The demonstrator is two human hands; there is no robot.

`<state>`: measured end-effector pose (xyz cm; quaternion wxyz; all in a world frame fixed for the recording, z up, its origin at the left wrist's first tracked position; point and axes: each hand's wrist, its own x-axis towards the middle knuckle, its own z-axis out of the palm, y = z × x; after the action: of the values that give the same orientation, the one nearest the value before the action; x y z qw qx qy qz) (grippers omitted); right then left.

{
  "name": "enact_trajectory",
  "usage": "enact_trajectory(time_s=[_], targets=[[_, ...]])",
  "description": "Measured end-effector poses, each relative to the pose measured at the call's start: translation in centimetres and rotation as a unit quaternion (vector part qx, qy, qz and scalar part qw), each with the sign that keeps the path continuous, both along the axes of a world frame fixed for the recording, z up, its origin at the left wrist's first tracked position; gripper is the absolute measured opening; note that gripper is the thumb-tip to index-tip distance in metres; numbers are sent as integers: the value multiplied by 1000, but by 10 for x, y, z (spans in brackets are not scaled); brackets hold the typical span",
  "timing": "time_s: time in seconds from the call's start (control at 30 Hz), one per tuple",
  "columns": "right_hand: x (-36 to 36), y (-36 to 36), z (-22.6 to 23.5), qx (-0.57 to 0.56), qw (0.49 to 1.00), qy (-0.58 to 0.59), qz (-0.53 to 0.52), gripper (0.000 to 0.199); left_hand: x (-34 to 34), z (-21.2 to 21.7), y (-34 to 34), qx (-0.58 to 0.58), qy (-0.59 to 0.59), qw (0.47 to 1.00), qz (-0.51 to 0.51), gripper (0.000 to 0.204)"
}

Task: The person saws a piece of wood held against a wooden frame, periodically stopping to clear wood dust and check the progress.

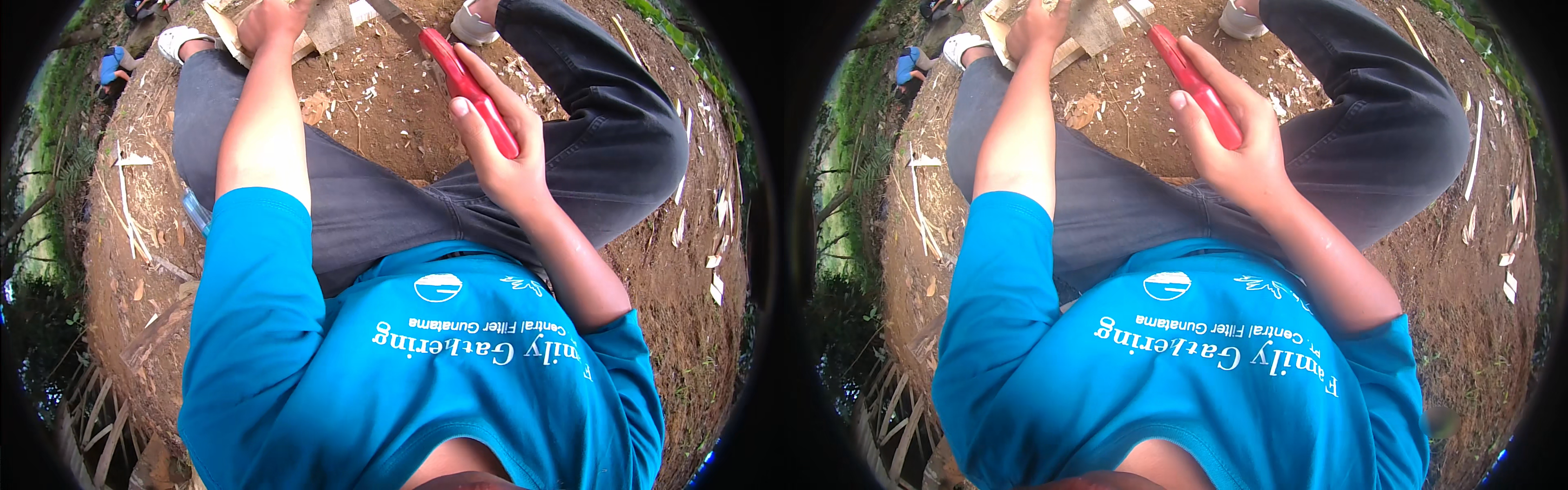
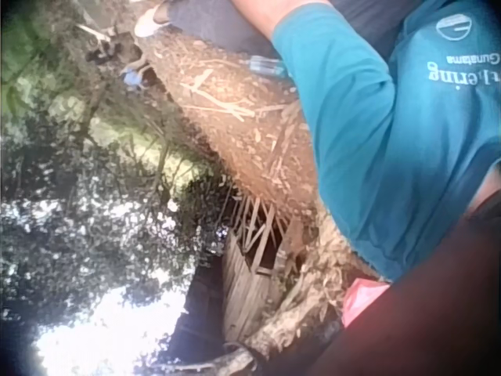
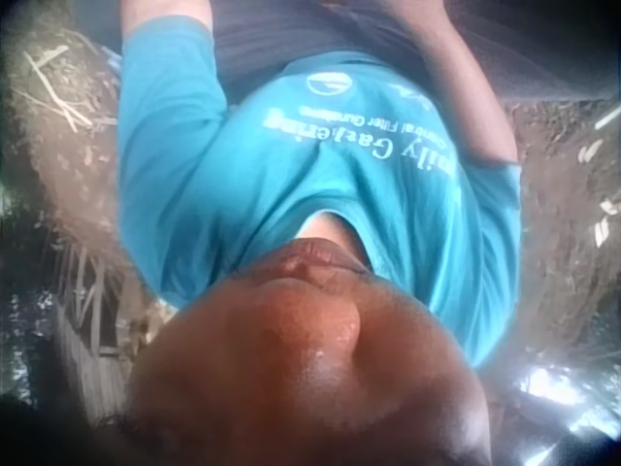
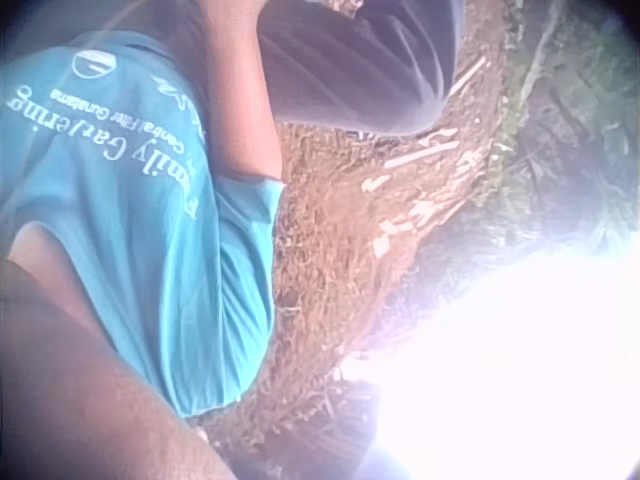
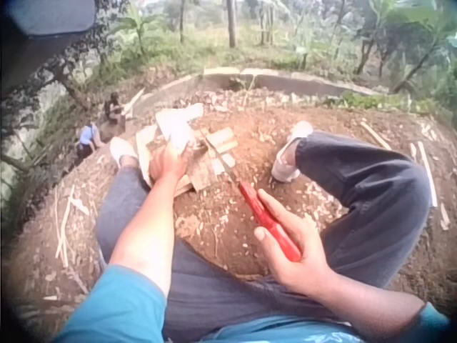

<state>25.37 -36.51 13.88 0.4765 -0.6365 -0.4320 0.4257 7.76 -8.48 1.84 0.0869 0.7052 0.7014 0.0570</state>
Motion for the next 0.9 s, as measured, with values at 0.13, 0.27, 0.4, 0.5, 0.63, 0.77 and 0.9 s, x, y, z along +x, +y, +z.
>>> enact_trajectory(time_s=[0.13, 0.27, 0.4, 0.5, 0.63, 0.77, 0.9], targets=[[-9, 17, -4, 20, 1000, -17, 4, 51, -9, -13, 6, 29, -28, 999, -23, 67], [-34, 82, -57, 67, 993, -84, -45, 51, 2, -16, 8, 42, -31, 998, -41, 65], [-38, 98, -58, 151, 986, 58, -30, 51, -7, -25, 11, 72, -58, 995, -46, 64], [-22, 93, -58, 86, 993, 85, -13, 50, -5, -19, 7, 72, -42, 996, -23, 66], [-18, 75, -47, 25, 998, 57, -16, 50, -7, -13, 7, 40, -14, 998, -42, 69], [-22, 73, -52, 83, 994, 44, -50, 51, 0, -2, -1, 17, -34, 998, -41, 71], [-20, 94, -23, 64, 996, 54, -38, 50, -8, -7, -4, 47, -47, 997, -49, 76]])
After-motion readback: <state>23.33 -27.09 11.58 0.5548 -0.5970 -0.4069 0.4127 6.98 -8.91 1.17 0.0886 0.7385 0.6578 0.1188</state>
